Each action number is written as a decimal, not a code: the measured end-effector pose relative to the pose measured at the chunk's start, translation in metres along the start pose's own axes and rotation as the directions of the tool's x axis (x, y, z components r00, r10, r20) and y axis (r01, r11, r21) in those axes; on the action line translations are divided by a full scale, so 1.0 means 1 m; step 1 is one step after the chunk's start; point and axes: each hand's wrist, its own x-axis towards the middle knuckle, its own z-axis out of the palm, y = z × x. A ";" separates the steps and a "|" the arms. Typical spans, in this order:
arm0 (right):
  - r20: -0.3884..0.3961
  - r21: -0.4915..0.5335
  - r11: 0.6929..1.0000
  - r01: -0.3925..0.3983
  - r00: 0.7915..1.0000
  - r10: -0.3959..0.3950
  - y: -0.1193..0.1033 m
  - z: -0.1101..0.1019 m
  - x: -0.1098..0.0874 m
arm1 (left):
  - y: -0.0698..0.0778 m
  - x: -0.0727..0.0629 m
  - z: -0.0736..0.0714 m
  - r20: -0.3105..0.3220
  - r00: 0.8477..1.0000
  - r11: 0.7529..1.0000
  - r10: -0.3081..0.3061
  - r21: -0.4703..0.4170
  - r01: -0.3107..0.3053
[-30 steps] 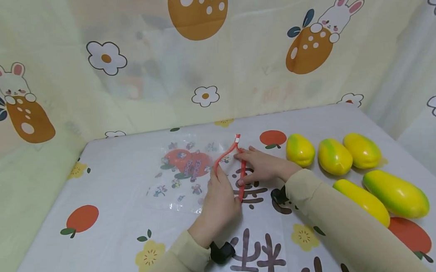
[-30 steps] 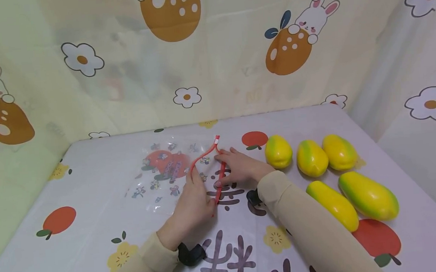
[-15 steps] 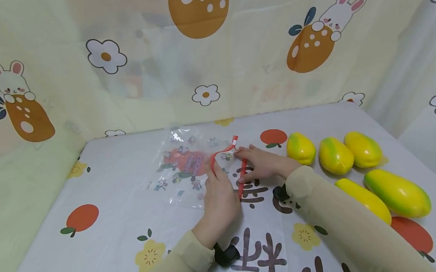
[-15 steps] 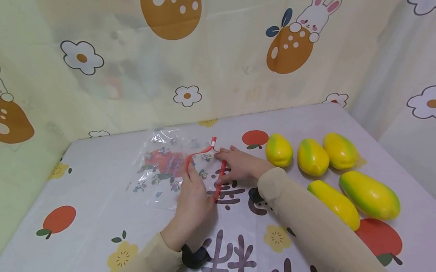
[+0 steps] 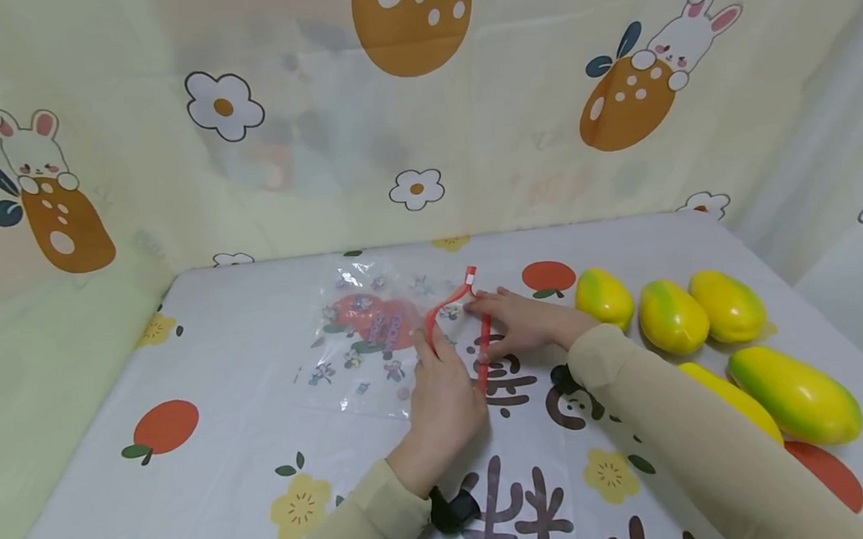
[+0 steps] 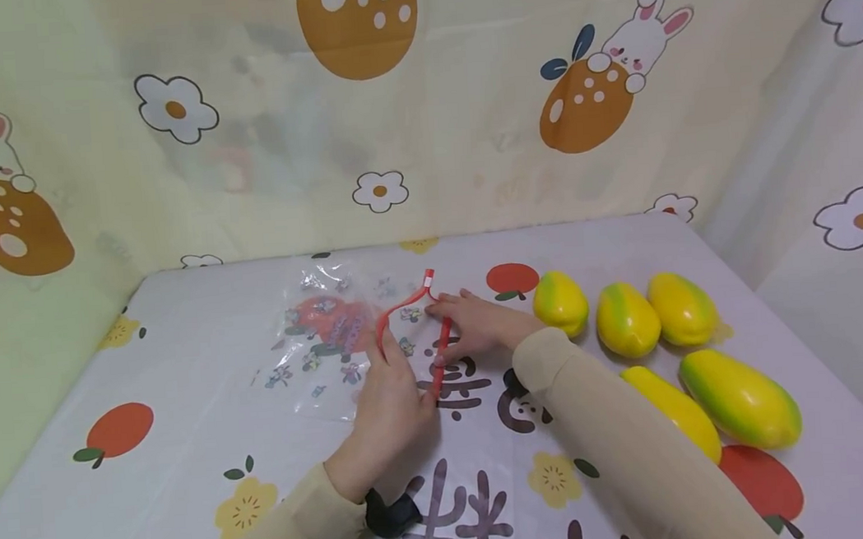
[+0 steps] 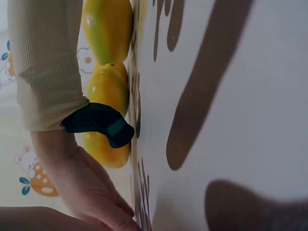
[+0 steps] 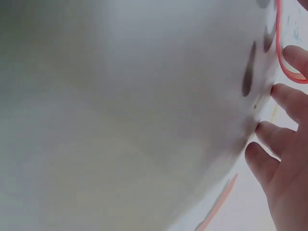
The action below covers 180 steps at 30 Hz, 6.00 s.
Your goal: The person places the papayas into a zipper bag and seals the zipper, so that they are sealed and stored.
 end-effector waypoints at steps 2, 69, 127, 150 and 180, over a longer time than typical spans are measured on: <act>0.002 -0.008 1.000 0.015 1.000 -0.015 -0.001 -0.001 -0.003 | 0.001 0.001 0.001 0.005 1.000 1.000 -0.004 0.011 0.004; -0.381 0.293 0.912 -0.286 0.840 0.385 0.168 0.044 -0.302 | -0.001 -0.001 0.007 -0.033 0.999 1.000 0.012 -0.004 -0.013; -0.269 0.174 0.981 0.090 0.962 -0.041 0.014 -0.032 -0.096 | 0.005 0.003 0.014 -0.015 1.000 0.997 -0.008 0.081 0.009; -0.273 0.278 0.939 0.201 0.954 -0.123 0.004 -0.035 -0.081 | 0.002 0.005 0.010 -0.011 1.000 0.998 -0.019 0.055 0.019; -0.203 0.274 0.961 -0.037 0.974 0.096 0.002 -0.016 -0.022 | 0.004 0.004 0.009 0.020 0.999 0.998 -0.029 0.048 0.028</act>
